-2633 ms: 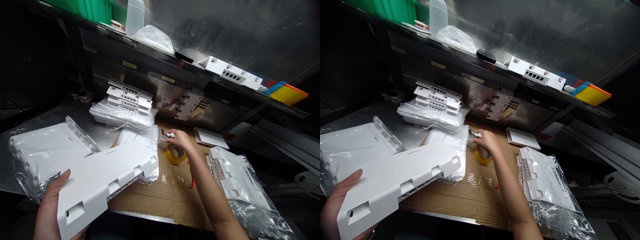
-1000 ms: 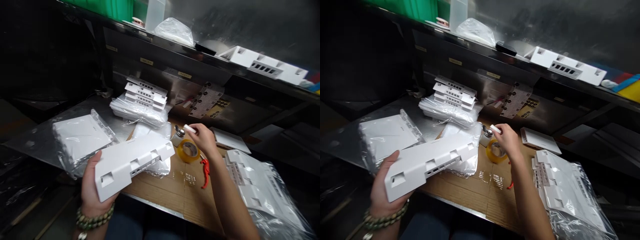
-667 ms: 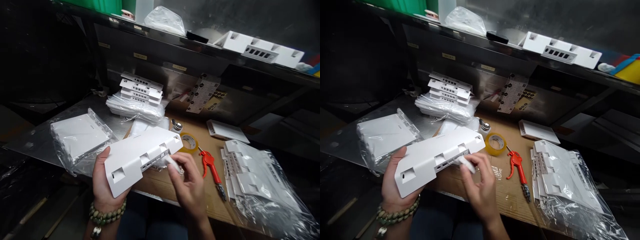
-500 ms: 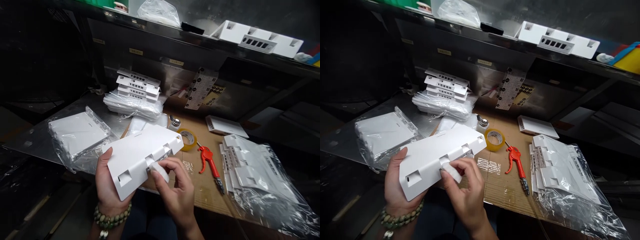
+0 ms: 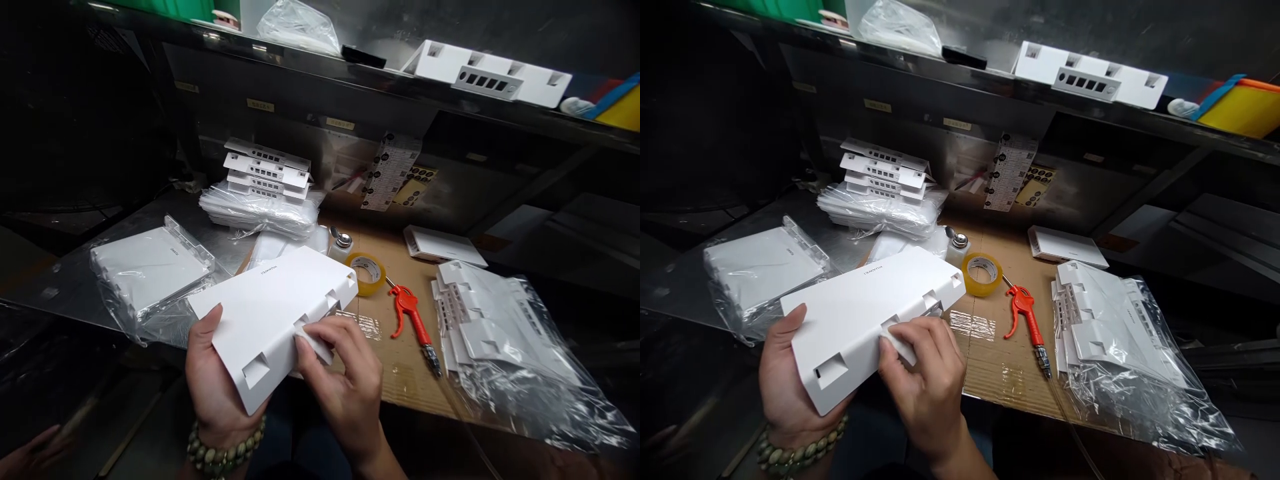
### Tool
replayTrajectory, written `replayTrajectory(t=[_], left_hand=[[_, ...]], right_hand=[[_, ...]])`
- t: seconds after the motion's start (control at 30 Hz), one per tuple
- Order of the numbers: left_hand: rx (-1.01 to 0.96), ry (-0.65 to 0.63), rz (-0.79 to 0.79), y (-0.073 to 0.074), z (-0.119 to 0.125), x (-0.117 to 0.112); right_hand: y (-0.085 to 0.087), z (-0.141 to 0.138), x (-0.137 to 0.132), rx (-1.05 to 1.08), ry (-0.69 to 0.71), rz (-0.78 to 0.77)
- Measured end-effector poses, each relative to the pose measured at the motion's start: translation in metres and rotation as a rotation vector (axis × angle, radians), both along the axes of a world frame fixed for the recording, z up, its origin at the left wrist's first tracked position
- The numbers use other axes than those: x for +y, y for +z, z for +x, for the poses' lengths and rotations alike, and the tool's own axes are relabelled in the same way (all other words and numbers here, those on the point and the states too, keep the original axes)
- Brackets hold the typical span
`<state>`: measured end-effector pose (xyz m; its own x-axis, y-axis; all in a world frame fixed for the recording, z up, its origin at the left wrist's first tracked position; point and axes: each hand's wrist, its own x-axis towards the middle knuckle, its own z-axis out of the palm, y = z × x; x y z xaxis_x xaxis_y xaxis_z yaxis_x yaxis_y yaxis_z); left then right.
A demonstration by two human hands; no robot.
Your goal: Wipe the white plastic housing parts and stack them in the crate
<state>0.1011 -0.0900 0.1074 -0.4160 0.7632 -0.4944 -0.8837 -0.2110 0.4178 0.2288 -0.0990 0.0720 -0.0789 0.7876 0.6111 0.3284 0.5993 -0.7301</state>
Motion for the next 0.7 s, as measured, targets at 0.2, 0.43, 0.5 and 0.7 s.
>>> replayTrajectory(t=[0.2,0.43,0.5,0.7], left_hand=[[0.015,0.002,0.06,-0.004,-0.002,-0.005],[-0.034,0.025,0.036,-0.008,-0.009,-0.005],[-0.015,0.038,0.056,-0.016,-0.016,-0.008],[0.112,-0.09,0.349,-0.038,-0.036,-0.021]], right_hand=[[0.002,-0.004,-0.004,-0.017,-0.005,0.06],[-0.001,0.015,0.0,0.025,-0.048,0.066],[-0.004,0.028,0.001,0.111,-0.121,0.027],[-0.014,0.05,0.001,0.337,-0.275,-0.01]])
